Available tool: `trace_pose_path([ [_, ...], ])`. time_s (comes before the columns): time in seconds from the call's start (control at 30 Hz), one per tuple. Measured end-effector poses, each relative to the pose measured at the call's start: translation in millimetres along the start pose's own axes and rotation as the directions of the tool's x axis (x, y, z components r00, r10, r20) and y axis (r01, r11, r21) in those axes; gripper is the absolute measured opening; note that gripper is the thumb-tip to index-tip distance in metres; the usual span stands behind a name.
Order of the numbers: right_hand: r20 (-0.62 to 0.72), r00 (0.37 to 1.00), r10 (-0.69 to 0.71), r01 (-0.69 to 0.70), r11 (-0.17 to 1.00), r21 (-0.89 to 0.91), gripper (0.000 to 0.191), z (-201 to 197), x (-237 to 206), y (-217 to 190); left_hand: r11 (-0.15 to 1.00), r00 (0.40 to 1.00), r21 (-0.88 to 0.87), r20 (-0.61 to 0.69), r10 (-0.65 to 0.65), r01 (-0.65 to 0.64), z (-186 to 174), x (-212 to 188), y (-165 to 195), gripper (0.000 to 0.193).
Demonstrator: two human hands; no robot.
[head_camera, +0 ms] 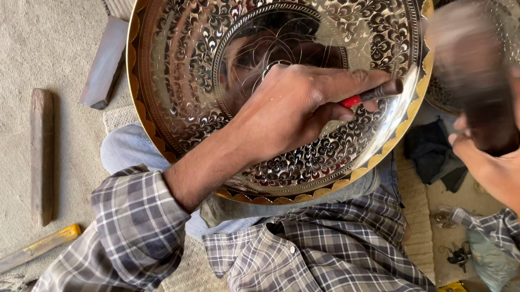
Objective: The person sits on the floor holding a small punch against the center of a large decorative brass tray and strikes it with a wooden mallet, working the surface in sections to engrave a pattern. The person repositions the punch repeatedly across the tray's inner area while tapping.
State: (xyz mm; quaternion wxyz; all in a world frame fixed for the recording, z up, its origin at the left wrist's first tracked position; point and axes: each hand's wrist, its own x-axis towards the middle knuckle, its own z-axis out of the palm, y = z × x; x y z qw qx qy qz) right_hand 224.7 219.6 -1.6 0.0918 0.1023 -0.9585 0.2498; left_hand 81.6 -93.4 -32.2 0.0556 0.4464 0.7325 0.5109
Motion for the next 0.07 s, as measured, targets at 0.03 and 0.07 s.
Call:
trace_pose_path([
  [0.03,-0.012,0.995,0.094,-0.091,0.978,0.189,0.087,4,-11,7,1.0,1.0,-0.003,-0.012,0.024,-0.024,0,-1,0,0.057],
  [0.07,-0.012,0.996,0.094,-0.09,0.978,0.189,0.087,-5,-15,22,1.0,1.0,0.003,0.016,0.024,-0.024,0,0,-1,0.057],
])
